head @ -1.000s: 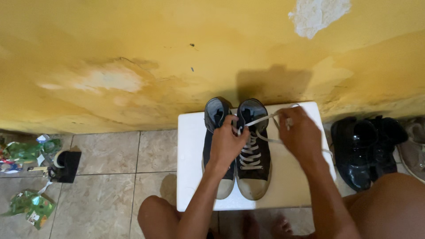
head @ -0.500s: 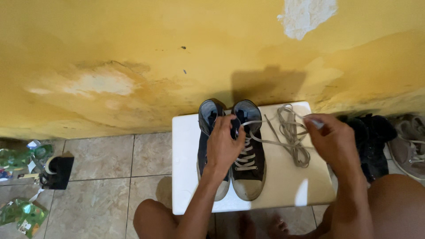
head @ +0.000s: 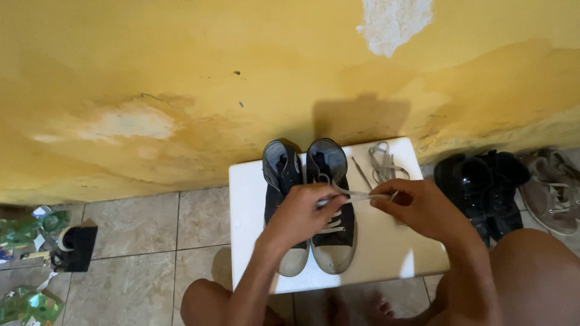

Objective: The person threads a white shoelace through the eyelets of a pair of black high-top sneakers placed on a white stool. They pull the lace through each eyelet and tighten it progressively from the bottom to the top of the shoe.

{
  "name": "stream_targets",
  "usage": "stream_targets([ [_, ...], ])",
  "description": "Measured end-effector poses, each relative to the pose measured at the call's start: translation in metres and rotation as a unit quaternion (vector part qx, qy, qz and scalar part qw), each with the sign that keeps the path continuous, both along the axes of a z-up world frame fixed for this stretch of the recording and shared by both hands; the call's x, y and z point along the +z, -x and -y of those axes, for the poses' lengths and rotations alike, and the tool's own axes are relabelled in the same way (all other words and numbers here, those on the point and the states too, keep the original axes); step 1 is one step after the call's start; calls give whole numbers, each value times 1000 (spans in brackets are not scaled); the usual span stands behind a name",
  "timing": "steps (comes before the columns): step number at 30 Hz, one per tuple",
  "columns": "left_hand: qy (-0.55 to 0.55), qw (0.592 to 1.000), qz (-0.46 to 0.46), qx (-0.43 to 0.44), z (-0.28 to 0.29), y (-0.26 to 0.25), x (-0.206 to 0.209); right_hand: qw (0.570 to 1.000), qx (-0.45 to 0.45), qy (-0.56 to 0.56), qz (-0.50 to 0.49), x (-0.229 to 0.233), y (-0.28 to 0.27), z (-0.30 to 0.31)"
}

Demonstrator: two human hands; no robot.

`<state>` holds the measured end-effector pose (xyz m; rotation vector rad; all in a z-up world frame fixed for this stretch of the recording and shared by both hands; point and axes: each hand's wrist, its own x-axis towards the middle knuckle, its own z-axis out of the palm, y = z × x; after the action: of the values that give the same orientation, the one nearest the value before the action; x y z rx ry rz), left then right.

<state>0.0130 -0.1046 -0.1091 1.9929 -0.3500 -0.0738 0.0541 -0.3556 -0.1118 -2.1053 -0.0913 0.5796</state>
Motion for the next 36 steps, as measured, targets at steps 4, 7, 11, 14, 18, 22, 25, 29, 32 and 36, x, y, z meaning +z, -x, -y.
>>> stream_targets([
  [4,-127,978,-158,51,-30,25,1,999,0,28,-20,-6,-6,11],
  [7,-156,979,-112,62,-36,32,4,1000,2,17,0,-12,-4,3],
  [11,-18,998,51,39,-12,28,-1,983,82,-117,113,-17,10,-27],
  [14,24,992,-122,19,-1,4,-13,985,91,-62,136,-14,23,-46],
  [18,16,963,-268,-25,-8,-19,-41,985,121,-52,110,-9,34,-61],
  [22,126,922,-362,-56,-27,-21,-65,982,151,-61,101,-15,38,-71],
  [25,142,911,-384,-57,-37,-18,-76,973,176,-86,122,-24,39,-77],
  [29,159,910,-381,-40,-38,-10,-87,976,178,-95,85,-33,39,-74],
  [32,181,925,-333,26,-27,-6,-95,965,180,-124,145,-40,34,-72],
  [36,299,914,-242,126,-14,-7,-94,979,24,-156,131,-52,14,-57],
])
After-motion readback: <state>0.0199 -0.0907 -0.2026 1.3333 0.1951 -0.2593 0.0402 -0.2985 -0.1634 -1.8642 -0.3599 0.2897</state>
